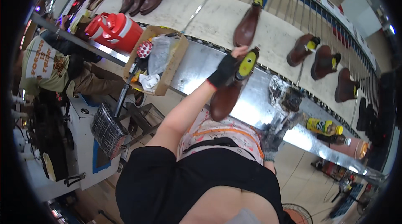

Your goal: The person polishes a series of black and brown leather boots on a factory assembly line. They use a brush to apply polish to the boots, handling them one at a time and placing them back on the conveyor belt after treatment.

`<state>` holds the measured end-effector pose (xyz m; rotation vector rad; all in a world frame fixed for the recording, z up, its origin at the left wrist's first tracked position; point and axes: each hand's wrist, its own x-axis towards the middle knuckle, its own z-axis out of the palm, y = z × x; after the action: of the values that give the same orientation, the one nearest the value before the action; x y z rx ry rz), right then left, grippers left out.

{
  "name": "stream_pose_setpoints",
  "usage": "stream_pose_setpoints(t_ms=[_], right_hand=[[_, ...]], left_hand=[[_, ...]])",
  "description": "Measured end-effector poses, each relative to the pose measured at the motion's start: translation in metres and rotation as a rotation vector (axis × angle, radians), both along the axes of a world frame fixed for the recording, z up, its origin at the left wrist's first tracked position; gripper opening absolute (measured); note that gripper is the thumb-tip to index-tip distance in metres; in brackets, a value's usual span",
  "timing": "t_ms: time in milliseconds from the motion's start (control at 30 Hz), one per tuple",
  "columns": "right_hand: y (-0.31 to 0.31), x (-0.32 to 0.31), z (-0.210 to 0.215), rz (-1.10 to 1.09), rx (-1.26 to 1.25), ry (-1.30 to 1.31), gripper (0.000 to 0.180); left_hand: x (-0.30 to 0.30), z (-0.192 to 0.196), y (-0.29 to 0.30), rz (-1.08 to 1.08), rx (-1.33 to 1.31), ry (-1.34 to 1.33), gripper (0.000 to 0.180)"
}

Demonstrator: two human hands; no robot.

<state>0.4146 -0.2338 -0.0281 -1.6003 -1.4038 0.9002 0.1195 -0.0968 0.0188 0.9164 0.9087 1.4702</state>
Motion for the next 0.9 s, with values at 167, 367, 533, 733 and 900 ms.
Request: stream_pose_setpoints(t_ms=[167,367,533,733,900], right_hand=[[0.005,-0.006,0.009,-0.235,-0.351,0.739,0.055],[-0.007,-0.004,0.006,-0.084,-0.225,0.581,0.055],[-0.007,-0.008,0.047,-0.142,-0.031,0.377,0.055],[0.004,-0.001,0.052,-0.187,-0.253,0.462,0.046],[0.004,-0.004,0.073,-0.163,0.055,0.588,0.035]], left_hand=[[0.004,-0.013,0.058,-0.341,-0.232,0.043,0.078],[-0.004,-0.003,0.062,-0.404,-0.226,0.061,0.078],[-0.005,0.046,0.02,-0.339,0.319,-0.14,0.068],[-0.015,0.066,-0.001,-0.368,0.646,-0.218,0.068],[-0.02,0.077,-0.004,-0.494,0.646,-0.138,0.07]])
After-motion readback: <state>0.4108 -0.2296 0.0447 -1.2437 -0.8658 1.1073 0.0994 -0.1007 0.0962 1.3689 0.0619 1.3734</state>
